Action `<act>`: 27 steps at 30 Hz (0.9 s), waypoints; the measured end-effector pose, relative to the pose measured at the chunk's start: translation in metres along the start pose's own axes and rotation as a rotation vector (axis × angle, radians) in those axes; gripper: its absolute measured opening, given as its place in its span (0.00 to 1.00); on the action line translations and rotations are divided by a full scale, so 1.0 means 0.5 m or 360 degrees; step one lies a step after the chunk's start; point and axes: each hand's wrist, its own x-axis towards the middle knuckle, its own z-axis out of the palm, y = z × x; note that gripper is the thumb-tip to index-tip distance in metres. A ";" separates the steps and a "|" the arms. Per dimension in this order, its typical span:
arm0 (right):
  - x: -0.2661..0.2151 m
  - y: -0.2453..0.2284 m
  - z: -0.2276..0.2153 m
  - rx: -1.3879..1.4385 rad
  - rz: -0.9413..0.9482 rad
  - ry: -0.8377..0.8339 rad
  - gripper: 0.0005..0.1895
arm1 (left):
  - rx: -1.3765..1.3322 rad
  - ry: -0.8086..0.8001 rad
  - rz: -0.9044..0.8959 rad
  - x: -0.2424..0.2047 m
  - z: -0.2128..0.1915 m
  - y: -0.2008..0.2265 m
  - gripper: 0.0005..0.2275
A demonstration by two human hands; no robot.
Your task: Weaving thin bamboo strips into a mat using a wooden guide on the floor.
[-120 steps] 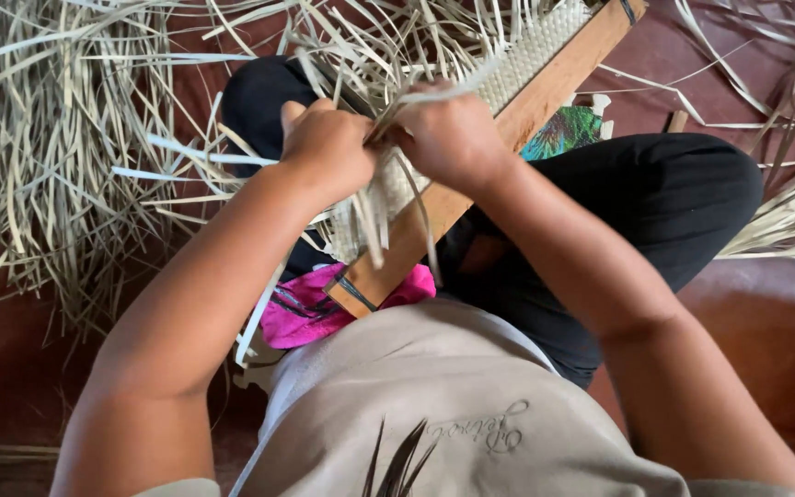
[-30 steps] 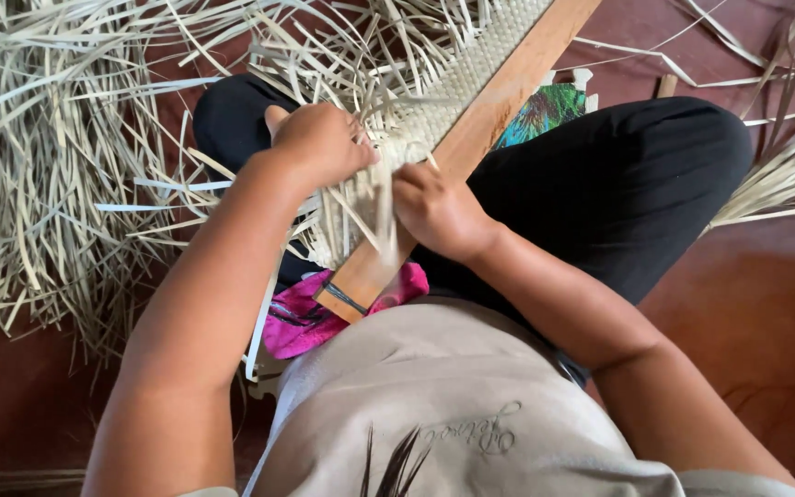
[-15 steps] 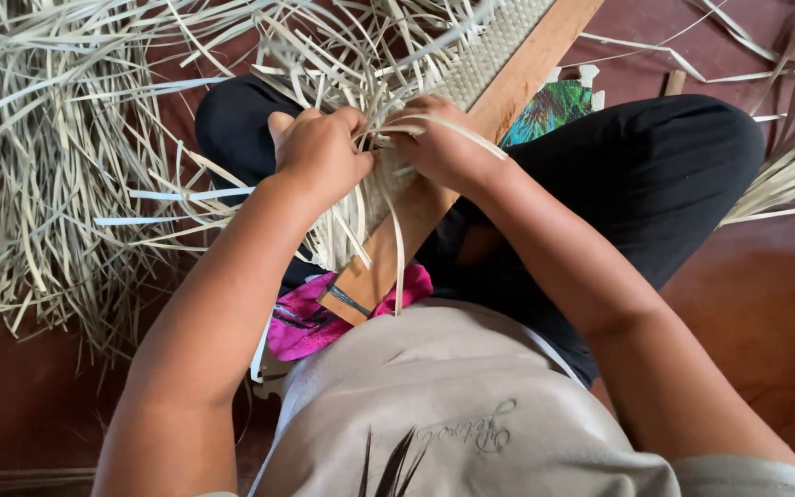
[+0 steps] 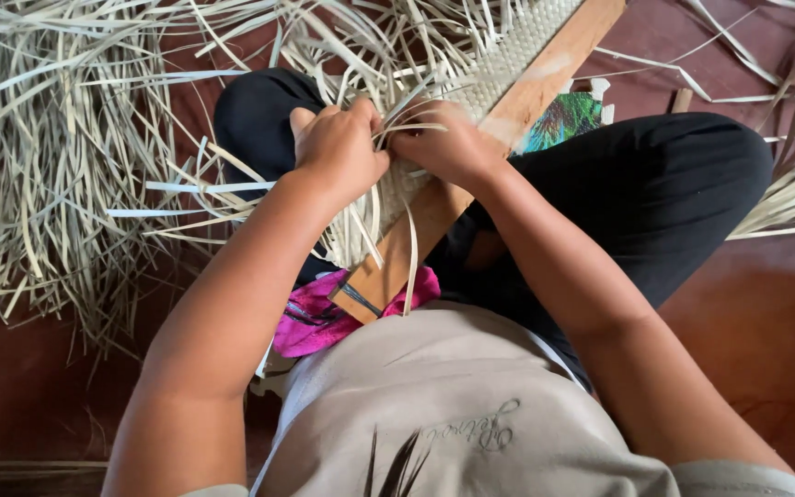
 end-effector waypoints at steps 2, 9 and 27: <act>-0.024 -0.010 -0.014 0.0138 0.0034 0.0043 0.13 | 0.0009 -0.0001 0.0045 0.012 0.013 -0.011 0.18; -0.041 0.001 -0.011 0.0597 -0.0121 -0.0007 0.09 | -0.0022 0.0027 0.0012 0.004 0.000 -0.004 0.15; -0.331 -0.309 0.040 0.0117 -0.2047 0.0626 0.11 | -0.0231 -0.0423 0.0070 0.001 -0.123 -0.007 0.23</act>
